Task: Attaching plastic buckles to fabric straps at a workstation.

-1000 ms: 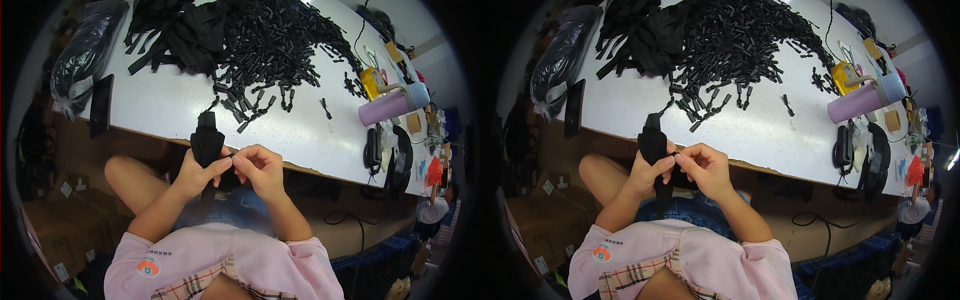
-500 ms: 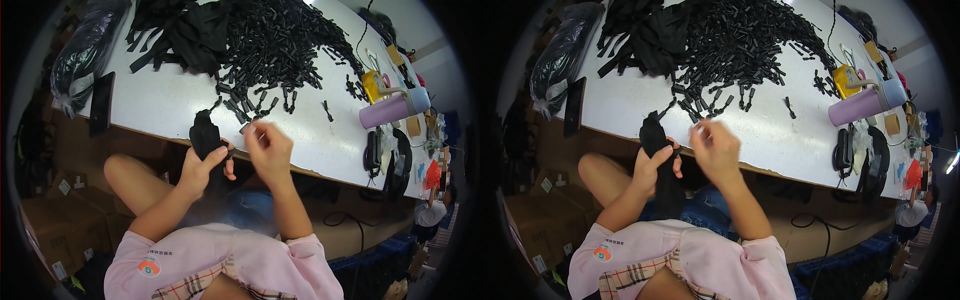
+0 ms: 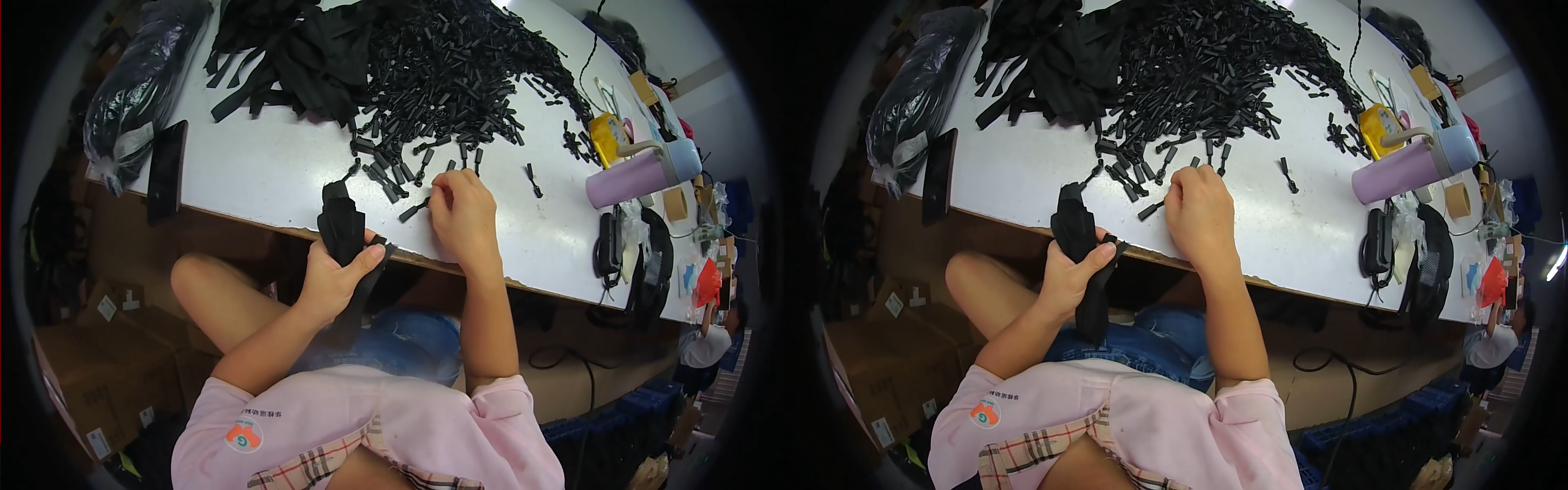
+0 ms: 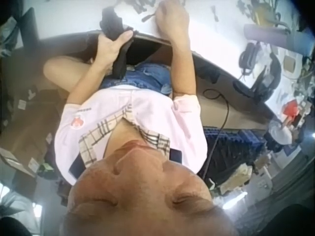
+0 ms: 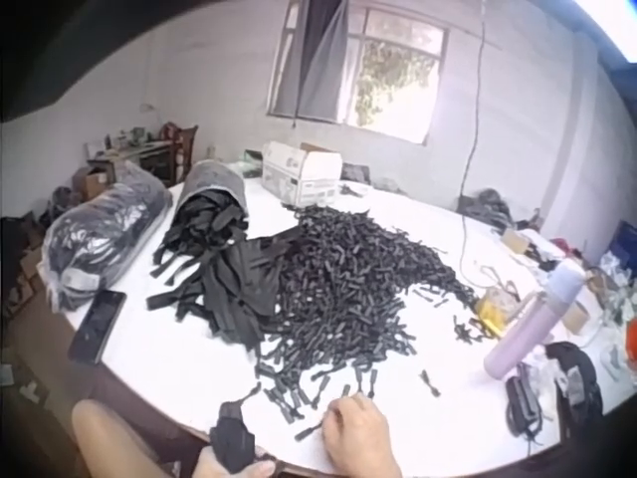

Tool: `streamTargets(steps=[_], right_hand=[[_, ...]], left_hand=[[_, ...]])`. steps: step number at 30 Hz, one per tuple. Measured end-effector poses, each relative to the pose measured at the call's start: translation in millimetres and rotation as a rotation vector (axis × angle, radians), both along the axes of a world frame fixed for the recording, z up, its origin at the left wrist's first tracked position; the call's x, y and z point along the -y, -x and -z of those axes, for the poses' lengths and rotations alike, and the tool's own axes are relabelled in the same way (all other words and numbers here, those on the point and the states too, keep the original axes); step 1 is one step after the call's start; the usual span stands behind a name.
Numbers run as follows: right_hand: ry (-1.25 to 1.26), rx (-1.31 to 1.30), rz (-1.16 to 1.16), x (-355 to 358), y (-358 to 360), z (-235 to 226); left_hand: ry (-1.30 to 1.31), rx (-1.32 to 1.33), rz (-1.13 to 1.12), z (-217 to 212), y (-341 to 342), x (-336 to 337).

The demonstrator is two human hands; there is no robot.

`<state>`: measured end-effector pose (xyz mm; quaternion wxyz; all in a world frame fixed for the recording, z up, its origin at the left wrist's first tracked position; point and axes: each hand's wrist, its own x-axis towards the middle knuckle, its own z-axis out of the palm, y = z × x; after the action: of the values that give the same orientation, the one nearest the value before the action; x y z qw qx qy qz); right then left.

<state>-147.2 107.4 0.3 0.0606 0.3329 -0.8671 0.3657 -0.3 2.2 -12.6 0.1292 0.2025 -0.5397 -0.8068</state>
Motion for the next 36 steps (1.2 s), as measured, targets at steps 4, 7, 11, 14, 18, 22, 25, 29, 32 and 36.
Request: streamTargets(steps=[4,7,11,14,18,22,25,29,32,36], right_hand=[[0.397,0.661,-0.221,-13.0,-18.8,-8.5],[0.418,0.668,-0.432,-16.9,-39.7,-11.1],[0.463,0.684,-0.453,-20.4,-45.6,-14.2],[0.373,0.446,-0.477,-20.5,-43.8,-17.1],[0.303,0.276,-0.463,-17.7,-48.6,-14.4],[0.397,0.232,-0.398,-11.1,-57.9,-9.1],[0.54,0.48,-0.269,-10.2,-68.4,2.9],[0.689,0.809,-0.211,-4.2,-77.9,4.8],[0.816,0.967,-0.26,-5.1,-75.7,8.0],[0.828,1.316,-0.36,-12.2,-66.0,3.9]], left_hand=[[0.06,0.027,-0.03,-2.6,1.2,-0.3],[0.113,-0.014,-0.038,0.6,2.0,-1.7],[0.114,-0.078,-0.033,-2.1,3.9,-5.6],[0.221,-0.069,0.003,-3.1,3.1,-4.9],[0.329,-0.01,0.032,0.5,0.8,-2.2],[0.259,-0.068,-0.028,-0.3,1.9,-1.7],[0.204,-0.125,-0.091,-2.1,3.2,-3.1],[0.156,-0.174,-0.07,-7.9,0.9,-2.8],[0.047,-0.16,-0.032,-15.0,0.1,-1.2],[-0.116,-0.087,0.065,-25.4,-0.4,2.5]])
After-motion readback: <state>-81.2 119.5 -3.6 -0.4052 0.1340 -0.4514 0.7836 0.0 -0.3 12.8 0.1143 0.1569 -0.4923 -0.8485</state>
